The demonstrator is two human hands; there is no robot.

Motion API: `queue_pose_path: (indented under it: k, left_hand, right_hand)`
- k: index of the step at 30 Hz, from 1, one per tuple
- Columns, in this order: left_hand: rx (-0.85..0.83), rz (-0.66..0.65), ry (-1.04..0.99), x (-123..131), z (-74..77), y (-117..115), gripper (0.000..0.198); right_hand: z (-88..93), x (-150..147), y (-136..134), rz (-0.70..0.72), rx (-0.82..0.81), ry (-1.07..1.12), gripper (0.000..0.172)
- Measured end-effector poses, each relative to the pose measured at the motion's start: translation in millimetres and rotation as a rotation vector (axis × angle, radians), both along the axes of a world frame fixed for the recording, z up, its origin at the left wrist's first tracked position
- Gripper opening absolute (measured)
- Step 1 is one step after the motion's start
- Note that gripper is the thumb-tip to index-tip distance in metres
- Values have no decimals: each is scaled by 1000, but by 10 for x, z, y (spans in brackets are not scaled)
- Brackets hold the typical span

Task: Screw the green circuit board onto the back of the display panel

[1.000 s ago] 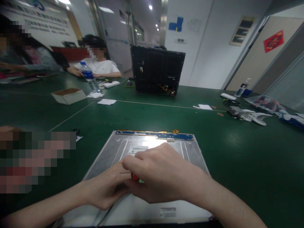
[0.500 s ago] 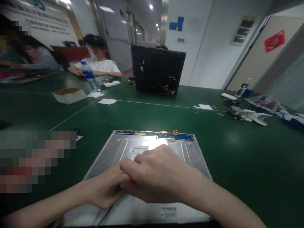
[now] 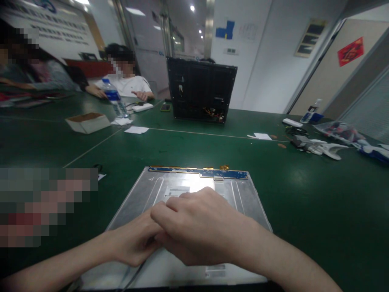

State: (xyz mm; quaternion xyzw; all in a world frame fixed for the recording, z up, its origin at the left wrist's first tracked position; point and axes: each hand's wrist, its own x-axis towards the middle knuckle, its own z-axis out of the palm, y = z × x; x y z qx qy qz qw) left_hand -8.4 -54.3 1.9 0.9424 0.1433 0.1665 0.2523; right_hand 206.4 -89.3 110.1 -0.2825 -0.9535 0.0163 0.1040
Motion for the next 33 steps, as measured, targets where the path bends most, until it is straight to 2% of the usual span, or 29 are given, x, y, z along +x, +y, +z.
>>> queue_pose_path:
  k: [16, 22, 33]
  left_hand:
    - [11, -5, -8, 11, -22, 19, 11]
    - [72, -16, -38, 17, 18, 18, 6]
    - [-8, -30, 0, 2, 48, 27, 22]
  right_hand:
    - [-22, 9, 19, -3, 2, 16, 17]
    - [4, 29, 30, -5, 15, 37, 18]
    - [51, 89, 32, -25, 51, 91, 16]
